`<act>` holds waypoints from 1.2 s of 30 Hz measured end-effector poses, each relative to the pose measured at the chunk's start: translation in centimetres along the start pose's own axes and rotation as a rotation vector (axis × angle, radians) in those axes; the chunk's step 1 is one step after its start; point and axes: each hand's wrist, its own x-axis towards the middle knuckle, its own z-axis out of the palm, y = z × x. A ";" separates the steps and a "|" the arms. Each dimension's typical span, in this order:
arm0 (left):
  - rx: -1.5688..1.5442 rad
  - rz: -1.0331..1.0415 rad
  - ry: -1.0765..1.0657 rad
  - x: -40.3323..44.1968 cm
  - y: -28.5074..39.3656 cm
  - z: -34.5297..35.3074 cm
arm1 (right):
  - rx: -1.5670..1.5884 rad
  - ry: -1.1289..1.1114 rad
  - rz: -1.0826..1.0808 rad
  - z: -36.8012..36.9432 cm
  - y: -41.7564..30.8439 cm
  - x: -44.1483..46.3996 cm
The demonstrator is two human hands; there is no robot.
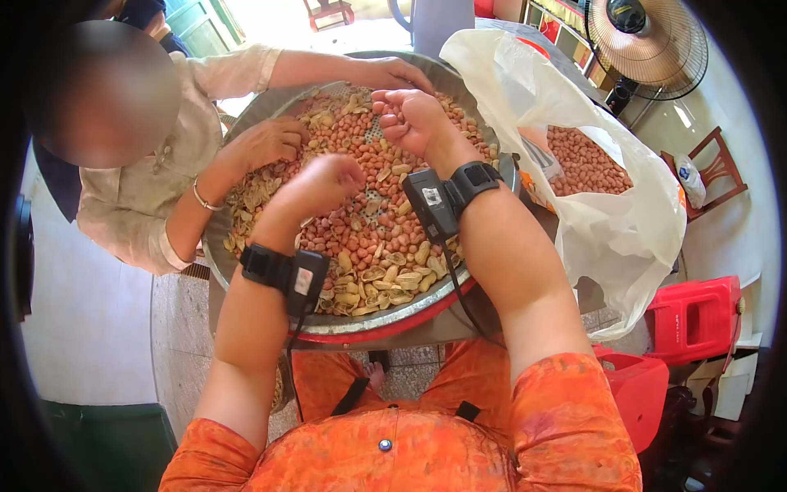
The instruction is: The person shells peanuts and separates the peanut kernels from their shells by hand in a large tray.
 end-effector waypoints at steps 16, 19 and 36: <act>-0.255 0.095 0.585 0.7 -1.0 -2.2 | -0.444 -0.054 0.263 2.9 2.1 -1.1; -0.501 0.154 0.480 0.7 -0.2 -1.6 | -0.510 -0.078 0.285 2.8 2.5 -1.1; 0.036 -0.040 0.247 -0.6 -1.1 -1.4 | -0.638 0.120 -0.147 1.3 1.4 -0.3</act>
